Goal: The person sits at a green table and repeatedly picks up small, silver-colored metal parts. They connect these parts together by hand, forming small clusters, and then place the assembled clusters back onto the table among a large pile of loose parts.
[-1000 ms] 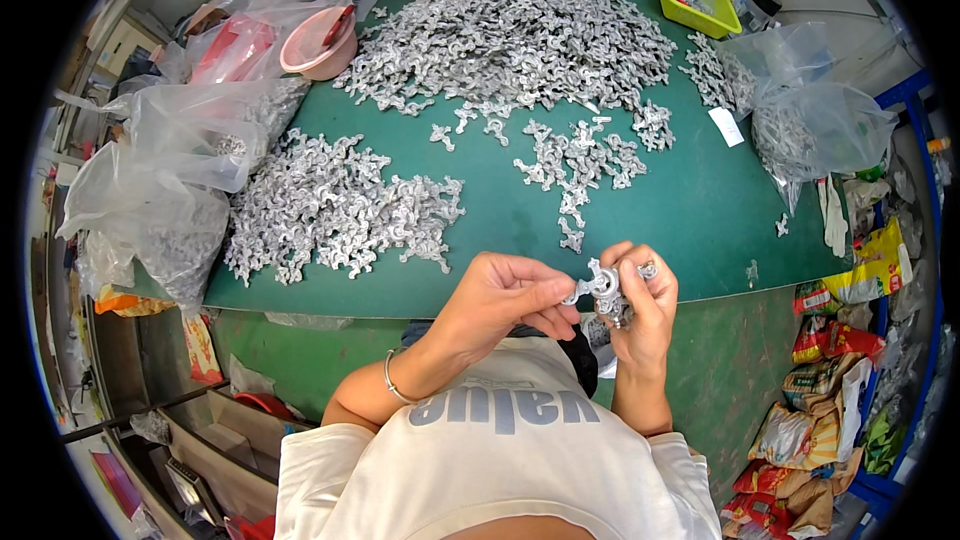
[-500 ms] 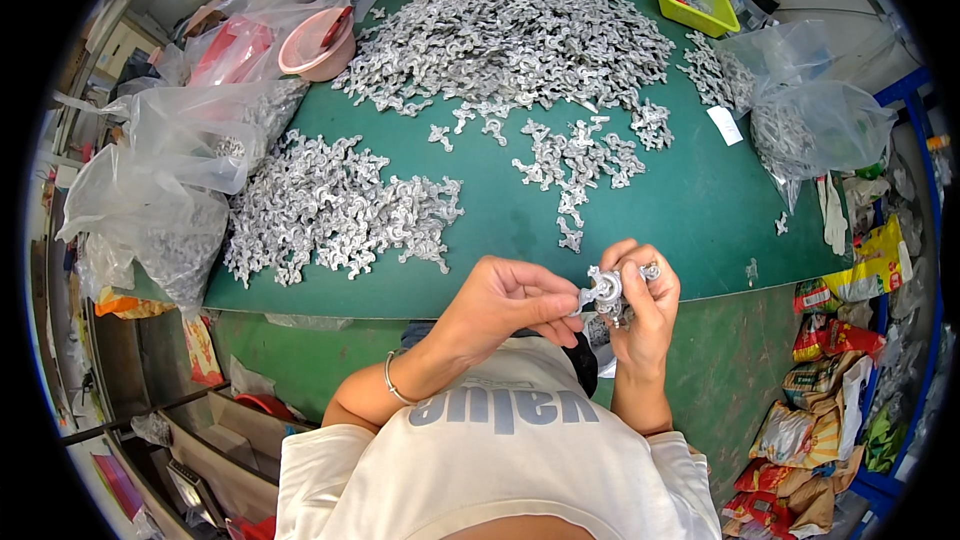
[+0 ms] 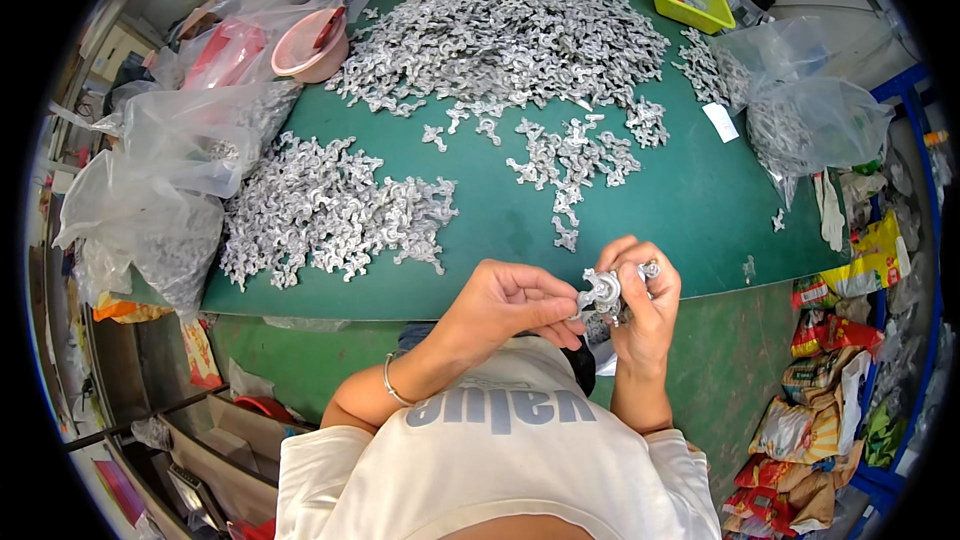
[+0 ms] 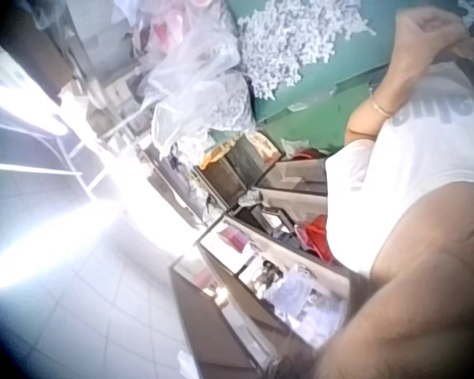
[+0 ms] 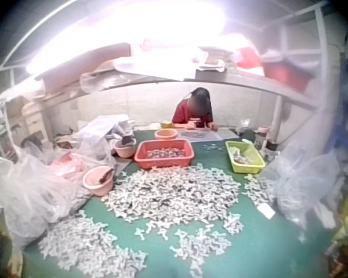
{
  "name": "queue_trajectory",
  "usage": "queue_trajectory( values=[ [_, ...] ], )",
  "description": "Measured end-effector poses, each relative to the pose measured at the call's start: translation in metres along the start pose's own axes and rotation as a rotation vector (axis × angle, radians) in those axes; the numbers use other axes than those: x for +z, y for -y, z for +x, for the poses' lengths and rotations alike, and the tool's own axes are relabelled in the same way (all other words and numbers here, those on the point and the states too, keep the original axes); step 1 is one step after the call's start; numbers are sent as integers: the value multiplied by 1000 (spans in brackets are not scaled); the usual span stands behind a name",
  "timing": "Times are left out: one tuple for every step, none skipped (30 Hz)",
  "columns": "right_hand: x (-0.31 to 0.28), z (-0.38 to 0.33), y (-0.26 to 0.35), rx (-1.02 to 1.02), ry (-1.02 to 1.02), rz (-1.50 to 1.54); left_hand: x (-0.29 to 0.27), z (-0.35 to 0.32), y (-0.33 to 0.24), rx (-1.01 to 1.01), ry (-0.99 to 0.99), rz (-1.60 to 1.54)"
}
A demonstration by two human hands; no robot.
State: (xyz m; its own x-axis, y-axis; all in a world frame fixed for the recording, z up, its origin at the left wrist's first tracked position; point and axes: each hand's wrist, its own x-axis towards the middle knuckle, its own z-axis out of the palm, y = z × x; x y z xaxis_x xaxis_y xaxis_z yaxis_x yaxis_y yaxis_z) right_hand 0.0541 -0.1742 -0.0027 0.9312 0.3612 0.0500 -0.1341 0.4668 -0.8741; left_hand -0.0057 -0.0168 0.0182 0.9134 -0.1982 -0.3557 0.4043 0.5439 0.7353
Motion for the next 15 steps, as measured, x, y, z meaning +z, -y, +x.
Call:
queue_trajectory(
  values=[
    [0,0,0,11,-2,10,-1,0,1,-5,19,-18],
    [1,1,0,22,-5,20,-4,1,3,-10,38,-36],
    [1,1,0,22,-1,19,-5,1,4,-15,56,-54],
    [1,1,-1,22,3,19,-6,1,4,-16,58,-52],
    [1,1,-1,22,8,19,-6,1,5,-17,60,-50],
    [1,2,-2,25,9,23,-6,1,5,-18,62,-48],
    [0,2,-2,27,9,26,-6,2,5,-23,57,-55],
    [0,2,-3,29,8,30,-5,2,4,-27,52,-62],
    [0,2,-4,43,1,33,-5,2,4,-32,48,-68],
    [0,3,-3,50,-6,27,-4,4,4,-27,45,-51],
    [0,4,-2,56,-13,21,-5,4,5,-23,43,-34],
    [-1,5,-4,58,-11,-8,-6,5,7,-18,41,-16],
    [-5,7,-7,73,-18,-8,-8,9,9,9,16,14],
    [-11,9,-10,88,-17,-28,-10,13,10,38,-11,45],
    [-17,11,-13,103,-17,-48,-12,17,12,67,-39,75]
  ],
)
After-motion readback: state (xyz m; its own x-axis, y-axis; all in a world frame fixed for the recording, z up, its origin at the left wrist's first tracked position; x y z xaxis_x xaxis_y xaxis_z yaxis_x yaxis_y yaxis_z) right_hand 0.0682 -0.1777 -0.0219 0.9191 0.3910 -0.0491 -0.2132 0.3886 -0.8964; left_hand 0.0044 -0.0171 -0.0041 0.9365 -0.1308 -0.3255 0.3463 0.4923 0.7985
